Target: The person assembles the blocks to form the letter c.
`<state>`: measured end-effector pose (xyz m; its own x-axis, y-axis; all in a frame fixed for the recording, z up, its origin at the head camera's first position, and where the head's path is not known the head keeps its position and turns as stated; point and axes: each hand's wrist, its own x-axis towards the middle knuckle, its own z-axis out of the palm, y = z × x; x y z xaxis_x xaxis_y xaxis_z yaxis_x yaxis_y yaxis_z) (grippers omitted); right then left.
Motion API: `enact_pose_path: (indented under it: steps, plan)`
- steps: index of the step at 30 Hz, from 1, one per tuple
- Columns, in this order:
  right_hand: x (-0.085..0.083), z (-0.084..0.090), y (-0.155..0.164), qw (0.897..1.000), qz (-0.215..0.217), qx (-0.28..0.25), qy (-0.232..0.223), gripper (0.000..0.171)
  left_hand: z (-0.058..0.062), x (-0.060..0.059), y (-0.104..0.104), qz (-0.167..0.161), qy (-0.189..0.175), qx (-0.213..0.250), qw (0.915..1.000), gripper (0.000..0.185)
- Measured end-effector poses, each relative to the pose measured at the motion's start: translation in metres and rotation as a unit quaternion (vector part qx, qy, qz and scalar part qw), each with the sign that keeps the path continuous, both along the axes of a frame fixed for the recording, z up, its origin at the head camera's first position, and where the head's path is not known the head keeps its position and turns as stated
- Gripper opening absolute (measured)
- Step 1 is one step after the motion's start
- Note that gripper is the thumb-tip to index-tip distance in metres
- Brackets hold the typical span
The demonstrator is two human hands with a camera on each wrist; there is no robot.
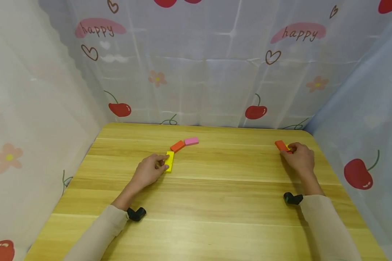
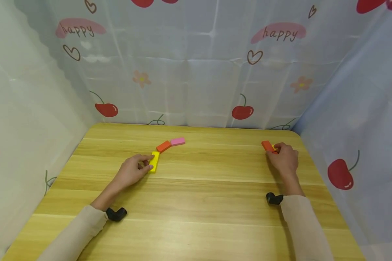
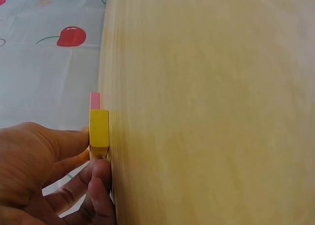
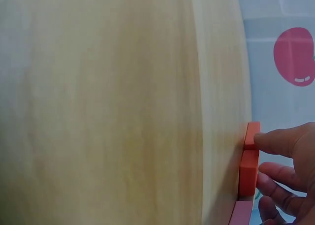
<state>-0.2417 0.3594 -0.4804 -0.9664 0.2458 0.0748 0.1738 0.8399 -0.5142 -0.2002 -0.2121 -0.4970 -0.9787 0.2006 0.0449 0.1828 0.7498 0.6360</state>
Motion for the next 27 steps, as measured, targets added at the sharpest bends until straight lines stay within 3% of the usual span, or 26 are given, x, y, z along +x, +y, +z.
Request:
enact_pose_path:
  steps: [27]
  plan:
    - [-0.0077,-0.0026,-0.0032,0.999,-0.029,0.024,-0.017,0.049,0.001,0.0004,-0.0002,-0.001,-0.004,-0.002,1.0,0.046]
